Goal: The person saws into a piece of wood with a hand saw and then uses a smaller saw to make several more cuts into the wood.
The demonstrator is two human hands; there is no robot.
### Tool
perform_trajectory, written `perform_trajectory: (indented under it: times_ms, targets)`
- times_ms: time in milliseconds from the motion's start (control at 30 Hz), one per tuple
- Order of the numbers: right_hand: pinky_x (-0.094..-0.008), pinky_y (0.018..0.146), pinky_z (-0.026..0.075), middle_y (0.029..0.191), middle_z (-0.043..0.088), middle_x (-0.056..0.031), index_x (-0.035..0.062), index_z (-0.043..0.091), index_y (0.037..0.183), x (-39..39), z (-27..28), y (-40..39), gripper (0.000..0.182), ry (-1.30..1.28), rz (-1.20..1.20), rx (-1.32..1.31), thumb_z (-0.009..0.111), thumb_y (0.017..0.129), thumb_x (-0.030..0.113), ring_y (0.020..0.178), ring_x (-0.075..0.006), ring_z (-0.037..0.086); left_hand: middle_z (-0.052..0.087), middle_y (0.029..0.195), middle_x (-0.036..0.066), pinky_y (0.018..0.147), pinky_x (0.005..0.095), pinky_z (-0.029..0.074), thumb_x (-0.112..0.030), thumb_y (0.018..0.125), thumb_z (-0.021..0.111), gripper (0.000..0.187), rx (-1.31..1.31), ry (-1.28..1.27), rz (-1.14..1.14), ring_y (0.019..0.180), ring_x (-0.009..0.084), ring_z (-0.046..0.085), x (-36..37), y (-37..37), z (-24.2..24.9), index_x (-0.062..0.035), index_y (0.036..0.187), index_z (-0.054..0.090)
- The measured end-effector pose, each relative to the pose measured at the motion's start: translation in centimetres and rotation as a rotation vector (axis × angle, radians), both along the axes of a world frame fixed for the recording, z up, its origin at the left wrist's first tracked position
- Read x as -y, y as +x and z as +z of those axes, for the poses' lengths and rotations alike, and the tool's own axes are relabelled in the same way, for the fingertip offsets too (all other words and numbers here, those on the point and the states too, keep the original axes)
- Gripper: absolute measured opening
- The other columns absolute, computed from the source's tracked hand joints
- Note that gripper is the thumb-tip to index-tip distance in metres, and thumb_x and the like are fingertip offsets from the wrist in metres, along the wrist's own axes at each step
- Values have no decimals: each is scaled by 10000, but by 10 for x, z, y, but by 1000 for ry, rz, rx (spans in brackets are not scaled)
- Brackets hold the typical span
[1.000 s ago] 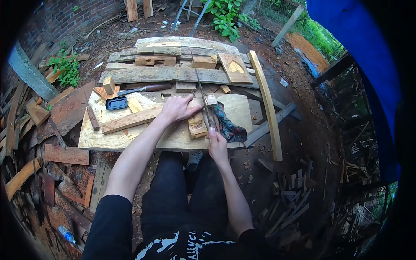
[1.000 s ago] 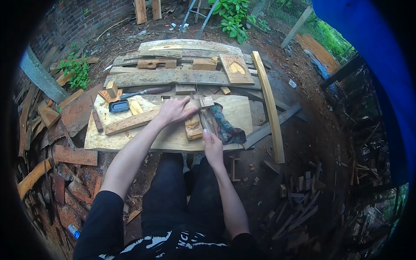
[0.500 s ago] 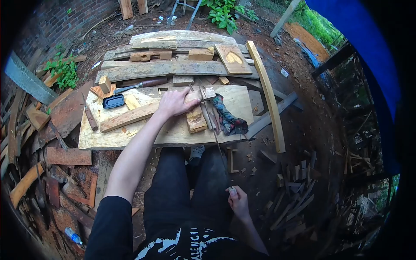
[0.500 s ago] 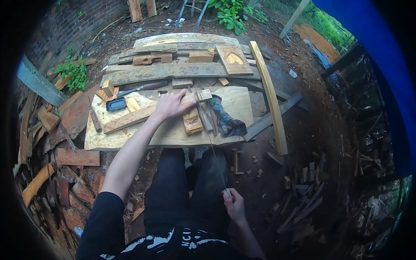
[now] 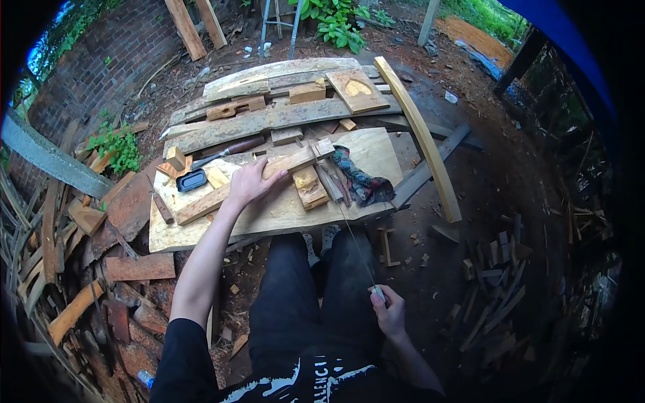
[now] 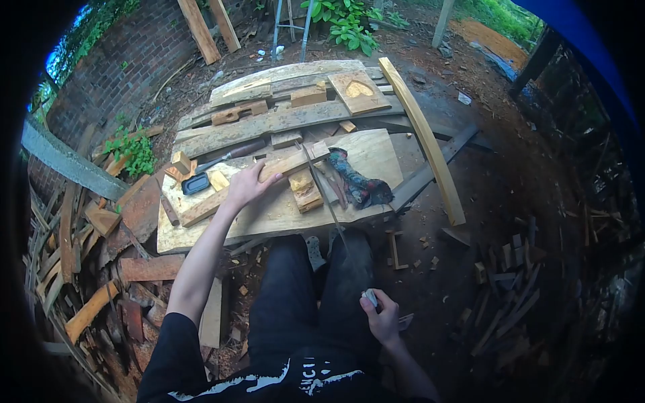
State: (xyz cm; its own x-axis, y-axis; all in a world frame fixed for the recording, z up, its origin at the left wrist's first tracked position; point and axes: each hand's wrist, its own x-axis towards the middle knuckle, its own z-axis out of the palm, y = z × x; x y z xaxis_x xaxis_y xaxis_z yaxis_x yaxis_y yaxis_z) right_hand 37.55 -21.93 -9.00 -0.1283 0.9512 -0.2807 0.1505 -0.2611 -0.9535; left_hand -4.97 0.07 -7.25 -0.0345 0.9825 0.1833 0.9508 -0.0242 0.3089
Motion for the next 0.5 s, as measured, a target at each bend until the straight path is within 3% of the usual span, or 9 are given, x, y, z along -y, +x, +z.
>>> perform_trajectory:
  times_ms: [267,500]
  targets:
    - [-243,753,487,887,678,-24,-54,675,1108,4,3,-3,395,87,-26,68,724,971,314,830,-75,613,708,786,260,746,537,556,-752,890,589,730,47,-40,26,819,454,712,-7,14,16,-29,925,688]
    - [-229,719,447,914,638,7,-62,671,1194,-3,-8,10,481,109,-73,-119,713,968,360,807,-57,561,697,788,278,751,542,545,-746,896,588,739,164,-16,15,824,471,698,-31,26,43,-18,946,709]
